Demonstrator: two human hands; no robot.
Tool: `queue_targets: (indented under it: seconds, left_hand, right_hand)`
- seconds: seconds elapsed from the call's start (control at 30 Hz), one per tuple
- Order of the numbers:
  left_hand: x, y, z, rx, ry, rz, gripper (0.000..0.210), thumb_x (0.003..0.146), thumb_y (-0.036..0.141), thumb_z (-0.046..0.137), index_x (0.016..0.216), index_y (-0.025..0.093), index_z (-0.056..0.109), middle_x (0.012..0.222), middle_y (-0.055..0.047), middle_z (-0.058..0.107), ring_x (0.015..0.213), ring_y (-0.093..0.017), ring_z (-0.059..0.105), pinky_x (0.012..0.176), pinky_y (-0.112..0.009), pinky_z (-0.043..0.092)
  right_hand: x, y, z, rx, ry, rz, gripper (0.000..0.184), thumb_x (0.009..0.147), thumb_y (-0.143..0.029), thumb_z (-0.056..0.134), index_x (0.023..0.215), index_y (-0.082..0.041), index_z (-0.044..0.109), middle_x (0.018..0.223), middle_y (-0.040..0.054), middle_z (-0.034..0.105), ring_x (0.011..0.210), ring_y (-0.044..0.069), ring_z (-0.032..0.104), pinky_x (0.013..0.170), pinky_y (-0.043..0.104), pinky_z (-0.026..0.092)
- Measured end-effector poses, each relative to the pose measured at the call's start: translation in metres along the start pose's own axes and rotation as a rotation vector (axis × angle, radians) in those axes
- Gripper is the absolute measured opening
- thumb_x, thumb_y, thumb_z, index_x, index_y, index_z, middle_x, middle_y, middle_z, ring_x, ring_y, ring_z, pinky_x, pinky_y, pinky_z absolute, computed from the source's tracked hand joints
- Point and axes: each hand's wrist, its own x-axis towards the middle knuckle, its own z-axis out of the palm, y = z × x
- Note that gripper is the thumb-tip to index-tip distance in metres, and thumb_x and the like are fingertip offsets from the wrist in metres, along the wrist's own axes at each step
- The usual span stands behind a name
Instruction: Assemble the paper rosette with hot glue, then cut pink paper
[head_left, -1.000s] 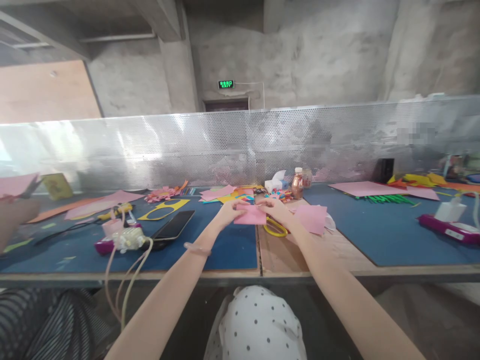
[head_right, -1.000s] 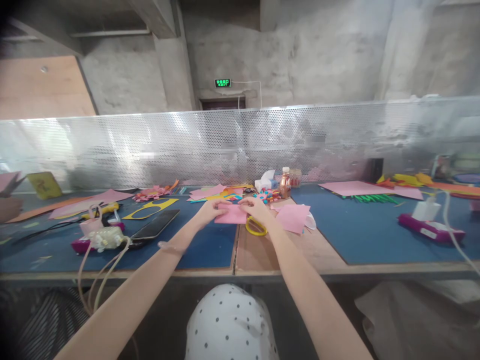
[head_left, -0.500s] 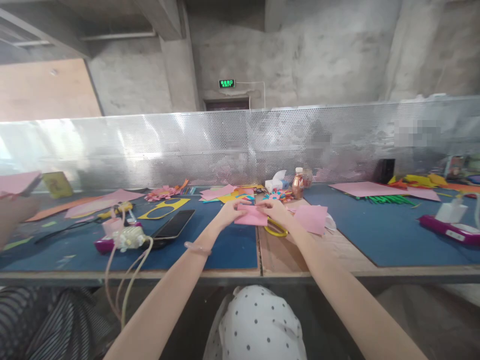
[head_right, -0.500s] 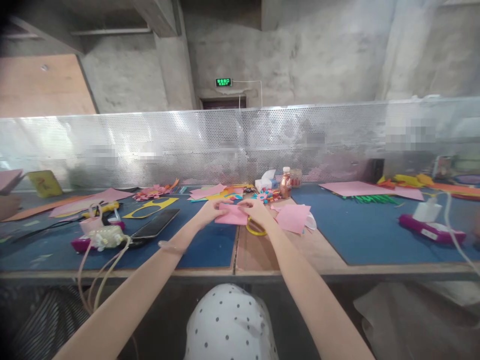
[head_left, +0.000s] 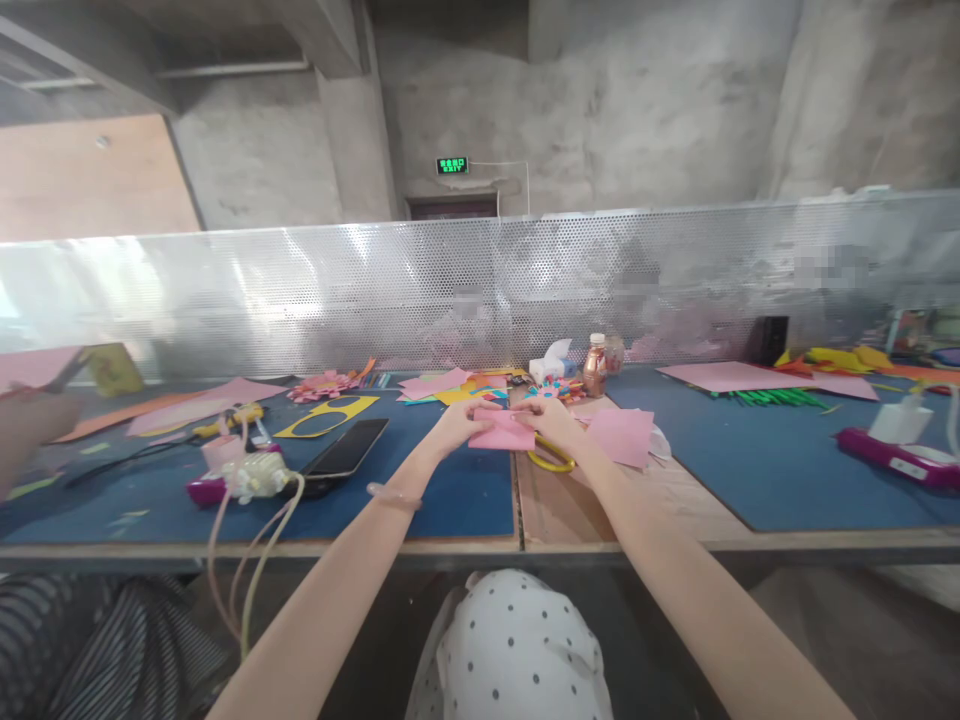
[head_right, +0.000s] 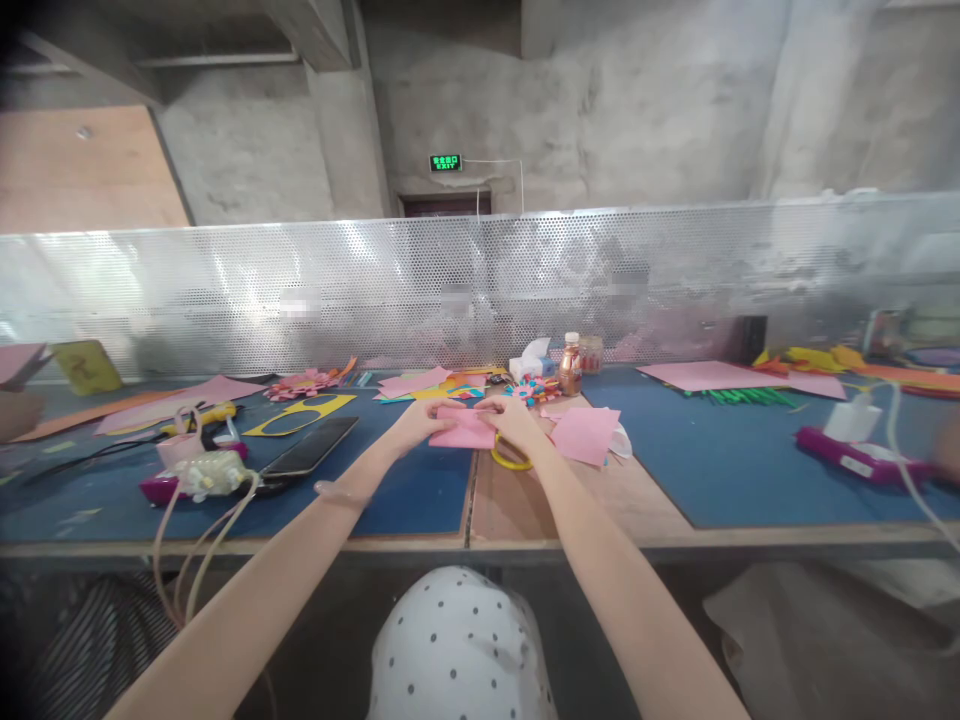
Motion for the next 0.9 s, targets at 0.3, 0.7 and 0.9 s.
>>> queue_targets:
  seconds: [0.3, 0.7, 0.9]
  left_hand:
    - [-0.0023, 0.0056, 0.0008, -0.009, 0.013, -0.010, 0.036, 0.063, 0.019, 0.064, 0.098, 0.013, 0.067, 0.092, -0.007, 0.067, 0.076, -0.017, 0.059, 0.067, -0.026, 0.044]
    - [-0.0031, 0.0054, 0.0009, 0.012, 0.011, -0.018, 0.035, 0.063, 0.020, 0.063, 0.097, 0.014, 0.067, 0.089, -0.006, 0.068, 0.078, -0.018, 0.059, 0.068, -0.028, 0.044]
    - [-0.0023, 0.0054, -0.0001, 0.032, 0.010, -0.031, 0.031, 0.064, 0.024, 0.064, 0.093, 0.014, 0.068, 0.091, -0.007, 0.067, 0.078, -0.020, 0.059, 0.069, -0.029, 0.044]
  right_hand:
    - [-0.0011, -0.0059, -0.0020, -0.028, 0.012, -0.008, 0.017, 0.069, -0.019, 0.059, 0.082, -0.017, 0.070, 0.085, 0.0038, 0.068, 0.076, 0.016, 0.059, 0.071, 0.027, 0.044]
    - [-0.0011, -0.0047, -0.0032, -0.057, 0.014, -0.003, 0.018, 0.070, -0.019, 0.059, 0.083, -0.016, 0.071, 0.082, 0.0039, 0.068, 0.073, 0.016, 0.059, 0.067, 0.026, 0.043]
    - [-0.0020, -0.0030, -0.0012, -0.057, 0.009, 0.010, 0.019, 0.070, -0.018, 0.059, 0.084, -0.015, 0.070, 0.080, 0.0045, 0.068, 0.072, 0.015, 0.059, 0.066, 0.025, 0.043]
